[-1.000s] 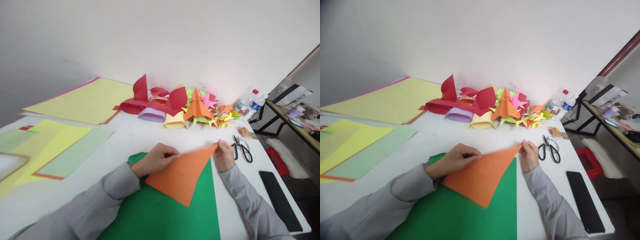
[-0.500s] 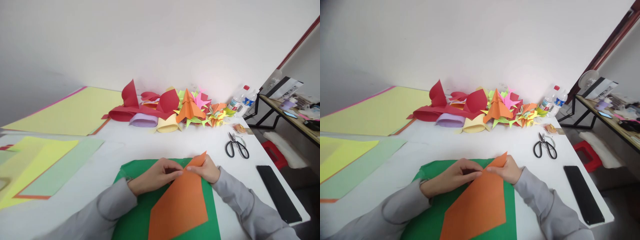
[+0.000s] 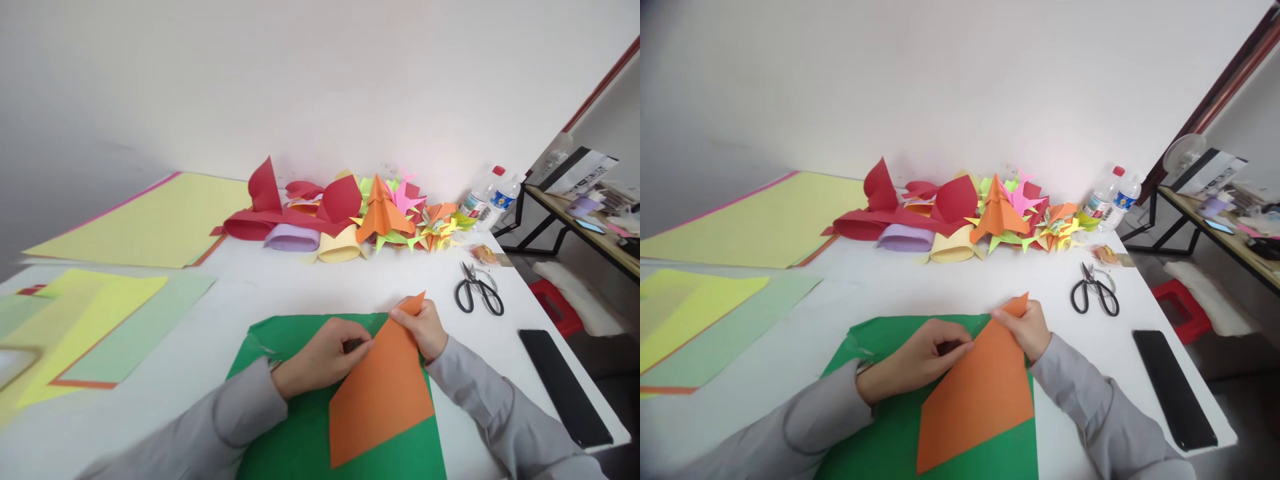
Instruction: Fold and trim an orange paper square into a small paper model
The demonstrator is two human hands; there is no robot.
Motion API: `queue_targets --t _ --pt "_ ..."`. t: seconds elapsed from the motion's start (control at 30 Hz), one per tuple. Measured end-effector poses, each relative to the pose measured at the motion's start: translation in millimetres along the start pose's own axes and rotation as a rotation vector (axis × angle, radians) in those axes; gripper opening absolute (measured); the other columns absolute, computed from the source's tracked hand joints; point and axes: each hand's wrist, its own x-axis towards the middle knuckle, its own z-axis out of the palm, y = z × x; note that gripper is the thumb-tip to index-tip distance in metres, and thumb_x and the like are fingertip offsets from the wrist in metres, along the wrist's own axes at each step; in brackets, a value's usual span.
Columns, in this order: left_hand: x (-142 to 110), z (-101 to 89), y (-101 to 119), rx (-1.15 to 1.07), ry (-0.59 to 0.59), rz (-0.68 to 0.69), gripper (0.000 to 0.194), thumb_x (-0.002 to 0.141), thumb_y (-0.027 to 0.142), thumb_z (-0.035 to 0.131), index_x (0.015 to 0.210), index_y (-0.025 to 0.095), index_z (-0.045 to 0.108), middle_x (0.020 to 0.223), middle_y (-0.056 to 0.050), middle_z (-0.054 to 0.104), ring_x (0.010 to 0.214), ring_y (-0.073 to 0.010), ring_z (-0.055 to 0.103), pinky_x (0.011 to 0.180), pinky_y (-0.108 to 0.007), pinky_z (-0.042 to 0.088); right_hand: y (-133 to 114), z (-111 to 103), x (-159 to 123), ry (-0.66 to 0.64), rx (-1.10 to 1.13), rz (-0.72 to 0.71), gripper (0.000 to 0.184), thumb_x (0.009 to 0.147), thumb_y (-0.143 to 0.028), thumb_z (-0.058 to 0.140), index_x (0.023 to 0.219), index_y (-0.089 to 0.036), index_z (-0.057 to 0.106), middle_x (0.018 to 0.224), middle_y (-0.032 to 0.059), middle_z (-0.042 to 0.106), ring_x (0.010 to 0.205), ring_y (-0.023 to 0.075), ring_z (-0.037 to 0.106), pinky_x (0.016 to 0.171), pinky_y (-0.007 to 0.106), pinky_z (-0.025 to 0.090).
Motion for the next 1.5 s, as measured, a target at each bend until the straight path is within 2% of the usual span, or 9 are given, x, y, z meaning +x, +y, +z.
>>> queue_targets --t 0.13,0.27,0.57,0.67,0.8,1.0,1.3,1.37,1.5 --pt "-3 3.7 -2 0.137 -0.034 0.123 0.026 0.085 0.024 0.043 0.066 0.016 0.057 0.055 0.001 0.052 0.05 -0.009 0.04 0.049 -0.021 0.03 0 -12 9 0.094 0.044 -0.001 0.03 0.058 -0.038 0.081 0.055 -0.015 0.061 0.048 -0.0017 0.058 0.042 0.0096 0.048 0.04 0.022 0.039" --pt "-7 8.6 -4 0.241 -0.074 0.238 0.022 0.085 0.02 0.043 0.07 0.017 0.057 0.063 -0.001 0.059 0.054 -0.0108 0.048 0.052 -0.022 0.033 2 -25 16 0.115 0.058 -0.026 0.027 0.056 -0.032 0.083 0.055 -0.015 0.063 0.048 -0.0021 0.058 0.041 0.0098 0.049 0.04 0.022 0.038" --pt "-10 10.6 -5 0.285 -0.045 0.284 0.021 0.085 0.017 0.043 0.067 0.018 0.054 0.061 -0.001 0.057 0.054 -0.0119 0.049 0.052 -0.024 0.031 -3 -40 27 0.224 0.205 -0.04 0.022 0.054 -0.028 0.085 0.061 -0.015 0.068 0.053 -0.0011 0.065 0.045 0.0112 0.056 0.046 0.024 0.046" --pt "-9 10.3 -5 0.241 -0.019 0.253 0.021 0.085 0.018 0.042 0.066 0.018 0.051 0.059 0.0 0.052 0.052 -0.0109 0.044 0.051 -0.024 0.03 -4 -42 30 0.248 0.234 -0.033 0.024 0.052 -0.028 0.086 0.062 -0.015 0.068 0.055 -0.0004 0.066 0.045 0.0119 0.057 0.046 0.024 0.047" --pt "-6 7.1 -5 0.132 0.008 0.186 0.025 0.083 0.02 0.042 0.058 0.018 0.04 0.052 0.004 0.037 0.048 -0.0089 0.033 0.048 -0.022 0.026 -6 -44 32 0.254 0.269 -0.029 0.026 0.05 -0.028 0.086 0.059 -0.016 0.066 0.051 -0.0018 0.063 0.043 0.0114 0.055 0.044 0.024 0.045" --pt "-3 -0.7 -6 -0.149 -0.09 0.059 0.024 0.076 0.021 0.045 0.054 0.019 0.034 0.049 0.007 0.03 0.046 -0.0065 0.027 0.045 -0.02 0.023 -9 -48 38 0.27 0.365 -0.018 0.026 0.054 -0.031 0.084 0.054 -0.016 0.062 0.049 -0.004 0.058 0.043 0.0079 0.051 0.042 0.02 0.04" --pt "-2 -8.1 -11 -0.357 -0.183 -0.046 0.024 0.066 0.017 0.049 0.048 0.018 0.033 0.047 0.007 0.026 0.047 -0.006 0.024 0.044 -0.022 0.019 -12 -47 38 0.23 0.374 0.005 0.024 0.058 -0.032 0.08 0.054 -0.016 0.064 0.05 -0.002 0.058 0.047 0.0093 0.052 0.047 0.022 0.04" --pt "-1 -8.4 -9 -0.366 -0.197 -0.053 0.024 0.068 0.019 0.05 0.049 0.017 0.036 0.047 0.007 0.028 0.047 -0.0062 0.025 0.045 -0.022 0.02 -11 -44 37 0.222 0.354 -0.002 0.025 0.059 -0.034 0.08 0.054 -0.016 0.064 0.05 -0.0023 0.058 0.047 0.0096 0.051 0.046 0.022 0.04" --pt "2 -3.8 -5 -0.318 -0.144 -0.087 0.022 0.076 0.03 0.054 0.062 0.014 0.053 0.052 0.005 0.039 0.05 -0.0073 0.031 0.046 -0.022 0.024 -4 -26 25 0.172 0.252 0.007 0.028 0.063 -0.04 0.078 0.056 -0.017 0.065 0.049 -0.0029 0.056 0.044 0.0085 0.047 0.043 0.021 0.035"
